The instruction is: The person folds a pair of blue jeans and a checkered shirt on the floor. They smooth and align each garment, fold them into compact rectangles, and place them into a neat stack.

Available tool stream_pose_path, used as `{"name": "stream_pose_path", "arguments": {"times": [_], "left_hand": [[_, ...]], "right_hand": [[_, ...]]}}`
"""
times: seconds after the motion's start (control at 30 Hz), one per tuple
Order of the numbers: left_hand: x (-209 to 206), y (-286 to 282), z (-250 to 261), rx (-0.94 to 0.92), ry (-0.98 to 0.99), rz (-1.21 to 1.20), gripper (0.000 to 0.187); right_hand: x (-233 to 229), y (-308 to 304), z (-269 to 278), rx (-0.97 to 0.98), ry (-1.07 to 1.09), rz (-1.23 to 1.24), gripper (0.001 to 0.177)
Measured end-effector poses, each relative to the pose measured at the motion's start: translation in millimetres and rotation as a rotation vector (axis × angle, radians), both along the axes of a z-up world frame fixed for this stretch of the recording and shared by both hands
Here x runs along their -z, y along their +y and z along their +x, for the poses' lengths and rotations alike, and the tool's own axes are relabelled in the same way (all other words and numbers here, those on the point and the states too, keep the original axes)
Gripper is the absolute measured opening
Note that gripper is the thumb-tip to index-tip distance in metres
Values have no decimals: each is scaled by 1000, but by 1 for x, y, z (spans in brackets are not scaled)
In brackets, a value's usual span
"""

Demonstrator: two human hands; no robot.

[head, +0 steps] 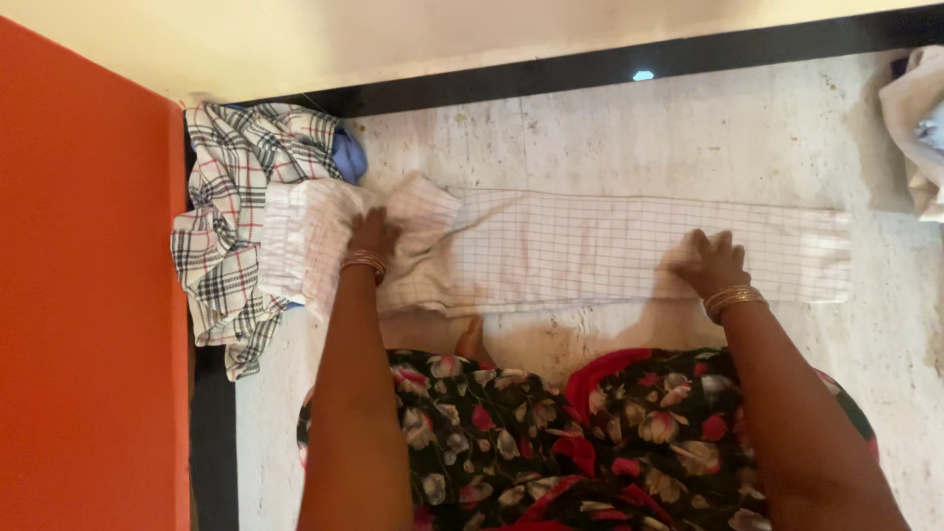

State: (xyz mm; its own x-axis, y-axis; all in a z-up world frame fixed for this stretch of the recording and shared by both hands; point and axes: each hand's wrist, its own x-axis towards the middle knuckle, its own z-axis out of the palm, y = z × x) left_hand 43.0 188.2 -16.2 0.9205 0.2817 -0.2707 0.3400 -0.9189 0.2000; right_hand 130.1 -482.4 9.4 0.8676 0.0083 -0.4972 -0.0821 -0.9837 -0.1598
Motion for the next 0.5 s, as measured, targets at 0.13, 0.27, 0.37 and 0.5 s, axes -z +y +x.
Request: {"name": "stream_pose_path", "arguments": {"times": [0.13, 0.27, 0.37, 0.5], "left_hand": [[18, 1, -10, -74, 331, 264, 98], [27, 34, -18, -432, 210, 226, 99], [28, 43, -25, -574, 141, 169, 94], [13, 11, -2, -585, 207, 306, 85]], "right_hand": [[1, -2, -6, -63, -24, -22, 93], [7, -9, -5, -125, 30, -55, 94], [11, -8, -2, -172, -4, -47, 105], [10, 2, -1, -156, 49, -148, 111]]}}
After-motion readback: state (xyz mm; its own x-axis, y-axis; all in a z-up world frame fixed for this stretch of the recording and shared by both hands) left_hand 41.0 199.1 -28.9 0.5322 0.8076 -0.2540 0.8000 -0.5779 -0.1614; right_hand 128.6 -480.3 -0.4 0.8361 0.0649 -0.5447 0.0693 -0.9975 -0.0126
